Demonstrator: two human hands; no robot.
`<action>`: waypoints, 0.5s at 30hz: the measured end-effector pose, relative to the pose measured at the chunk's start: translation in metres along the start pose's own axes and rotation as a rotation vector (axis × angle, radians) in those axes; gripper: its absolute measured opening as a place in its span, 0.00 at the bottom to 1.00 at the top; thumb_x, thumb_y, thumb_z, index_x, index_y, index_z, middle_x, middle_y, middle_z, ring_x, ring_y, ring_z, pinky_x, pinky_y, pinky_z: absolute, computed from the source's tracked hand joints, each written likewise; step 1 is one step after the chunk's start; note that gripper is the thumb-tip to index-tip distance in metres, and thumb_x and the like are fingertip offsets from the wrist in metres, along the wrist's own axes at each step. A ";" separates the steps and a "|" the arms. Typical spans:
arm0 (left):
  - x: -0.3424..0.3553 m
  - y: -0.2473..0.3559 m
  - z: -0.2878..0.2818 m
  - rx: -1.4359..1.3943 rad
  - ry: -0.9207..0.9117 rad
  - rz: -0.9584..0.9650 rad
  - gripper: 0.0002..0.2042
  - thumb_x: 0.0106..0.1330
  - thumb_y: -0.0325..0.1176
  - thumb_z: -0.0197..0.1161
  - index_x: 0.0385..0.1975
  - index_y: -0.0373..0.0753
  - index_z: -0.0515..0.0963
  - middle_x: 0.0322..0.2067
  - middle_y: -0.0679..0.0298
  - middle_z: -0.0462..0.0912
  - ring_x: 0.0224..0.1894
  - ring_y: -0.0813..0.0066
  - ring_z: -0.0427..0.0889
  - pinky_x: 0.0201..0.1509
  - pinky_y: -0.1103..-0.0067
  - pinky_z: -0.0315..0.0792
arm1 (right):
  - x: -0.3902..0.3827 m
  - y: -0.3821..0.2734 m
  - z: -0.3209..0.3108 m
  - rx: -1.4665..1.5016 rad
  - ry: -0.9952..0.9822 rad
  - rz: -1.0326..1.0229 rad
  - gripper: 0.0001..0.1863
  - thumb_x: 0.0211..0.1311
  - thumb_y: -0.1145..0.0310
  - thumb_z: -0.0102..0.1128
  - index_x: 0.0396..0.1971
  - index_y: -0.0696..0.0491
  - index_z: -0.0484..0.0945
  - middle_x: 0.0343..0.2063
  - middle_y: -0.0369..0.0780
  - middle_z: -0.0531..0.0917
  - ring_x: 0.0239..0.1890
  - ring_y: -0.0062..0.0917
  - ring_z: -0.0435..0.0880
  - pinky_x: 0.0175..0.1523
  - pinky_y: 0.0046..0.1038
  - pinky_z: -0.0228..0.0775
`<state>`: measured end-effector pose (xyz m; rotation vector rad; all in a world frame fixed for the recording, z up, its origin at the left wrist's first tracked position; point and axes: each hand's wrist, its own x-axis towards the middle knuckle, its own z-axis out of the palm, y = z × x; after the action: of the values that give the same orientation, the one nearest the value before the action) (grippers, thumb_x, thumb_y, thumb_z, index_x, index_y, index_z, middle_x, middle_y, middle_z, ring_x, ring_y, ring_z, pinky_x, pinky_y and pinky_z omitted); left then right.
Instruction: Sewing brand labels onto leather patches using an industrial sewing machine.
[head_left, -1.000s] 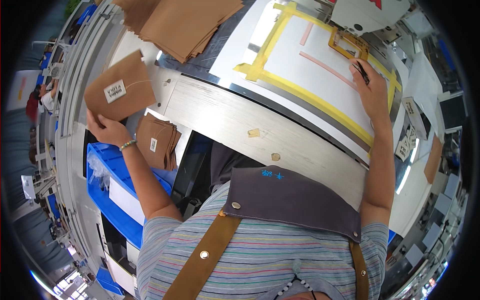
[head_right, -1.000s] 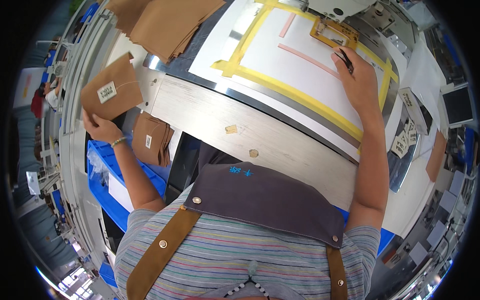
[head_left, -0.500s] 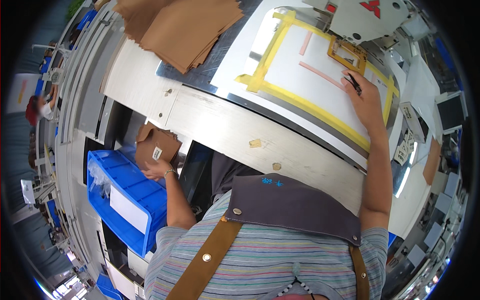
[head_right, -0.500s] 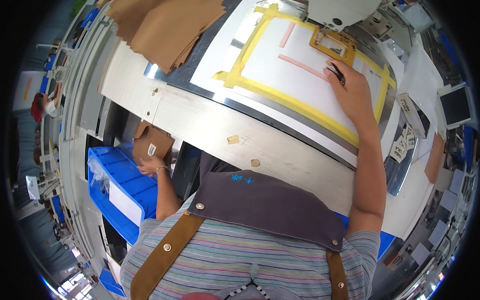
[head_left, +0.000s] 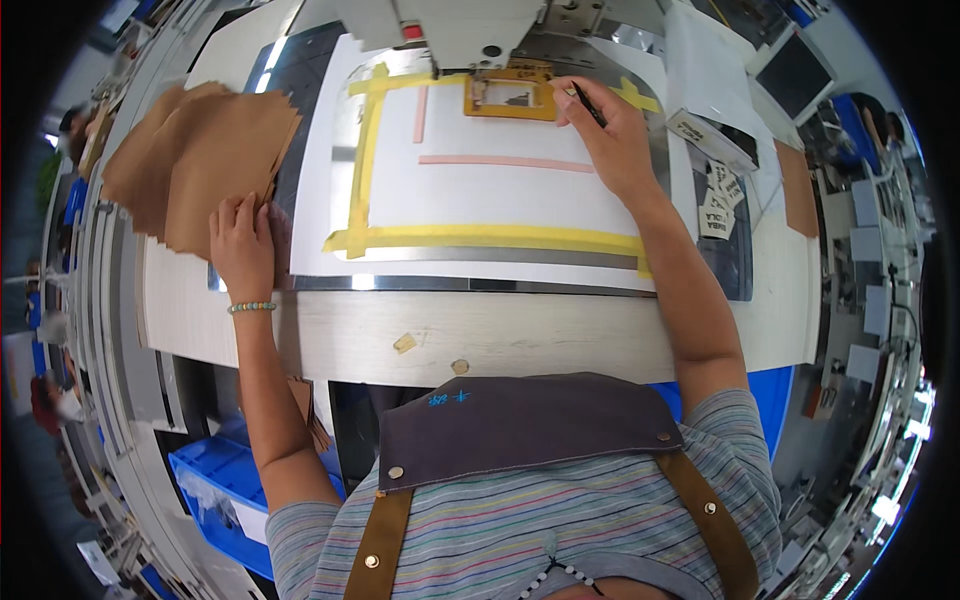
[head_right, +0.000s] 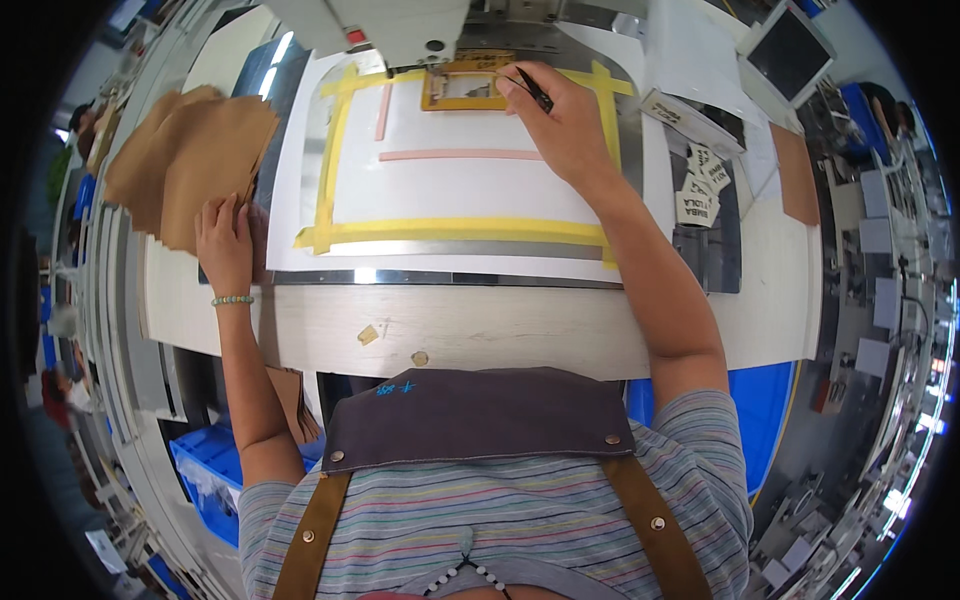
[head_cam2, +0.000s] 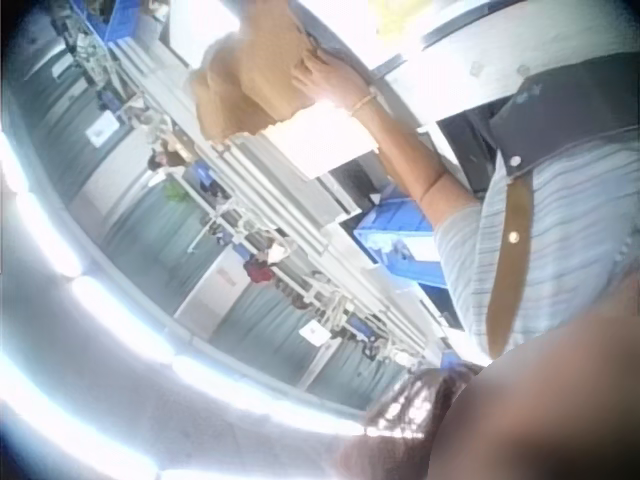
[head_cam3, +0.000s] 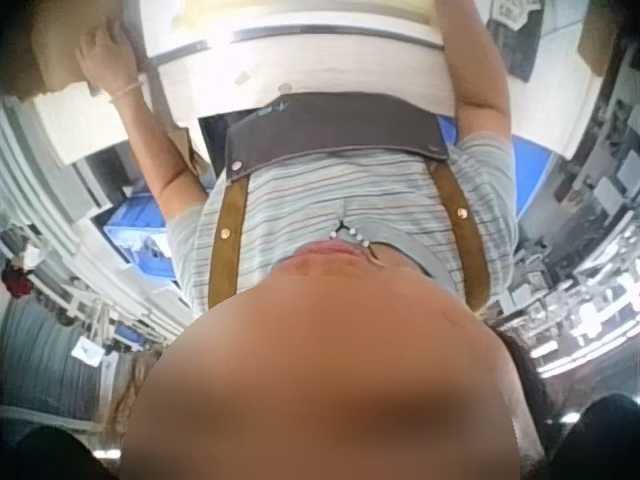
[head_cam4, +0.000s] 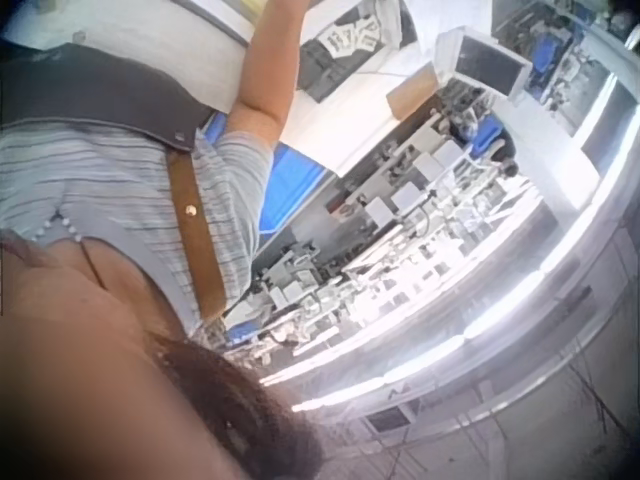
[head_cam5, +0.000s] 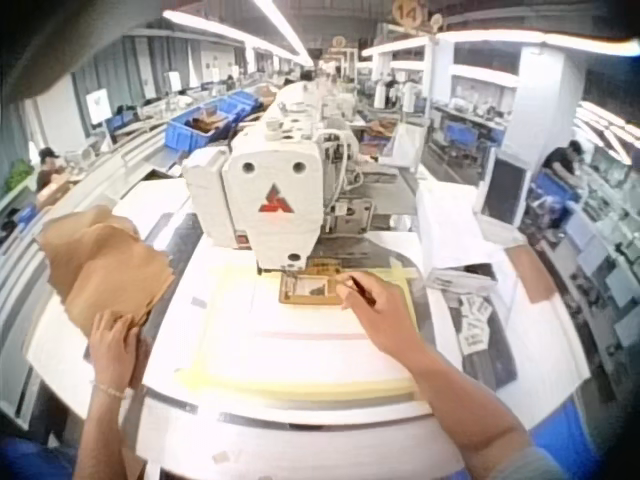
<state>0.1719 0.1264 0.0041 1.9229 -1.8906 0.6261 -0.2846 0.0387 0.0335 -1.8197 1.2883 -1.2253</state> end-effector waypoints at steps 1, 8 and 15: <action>0.002 -0.002 0.004 -0.001 0.009 0.009 0.10 0.71 0.30 0.66 0.47 0.35 0.86 0.46 0.60 0.83 0.49 0.58 0.81 0.55 0.66 0.77 | 0.002 0.001 -0.004 0.049 0.022 0.045 0.18 0.75 0.58 0.65 0.52 0.56 0.85 0.27 0.33 0.84 0.26 0.12 0.73 0.33 0.19 0.65; 0.007 -0.062 0.026 -0.459 -0.089 -0.252 0.10 0.73 0.32 0.66 0.44 0.31 0.87 0.38 0.56 0.85 0.42 0.61 0.85 0.51 0.71 0.78 | 0.008 0.011 -0.004 0.295 0.065 0.152 0.17 0.76 0.56 0.63 0.49 0.55 0.86 0.25 0.30 0.84 0.24 0.08 0.64 0.30 0.18 0.55; 0.076 -0.084 0.008 -1.067 -0.125 -0.604 0.14 0.74 0.36 0.70 0.49 0.31 0.88 0.40 0.68 0.89 0.38 0.86 0.84 0.44 0.86 0.78 | 0.004 0.007 -0.002 0.260 -0.024 0.135 0.16 0.79 0.59 0.60 0.55 0.54 0.84 0.28 0.27 0.80 0.27 0.08 0.65 0.33 0.15 0.57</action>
<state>0.2560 0.0608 0.0430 1.6024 -1.1439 -0.5924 -0.2890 0.0329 0.0299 -1.5338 1.1588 -1.2305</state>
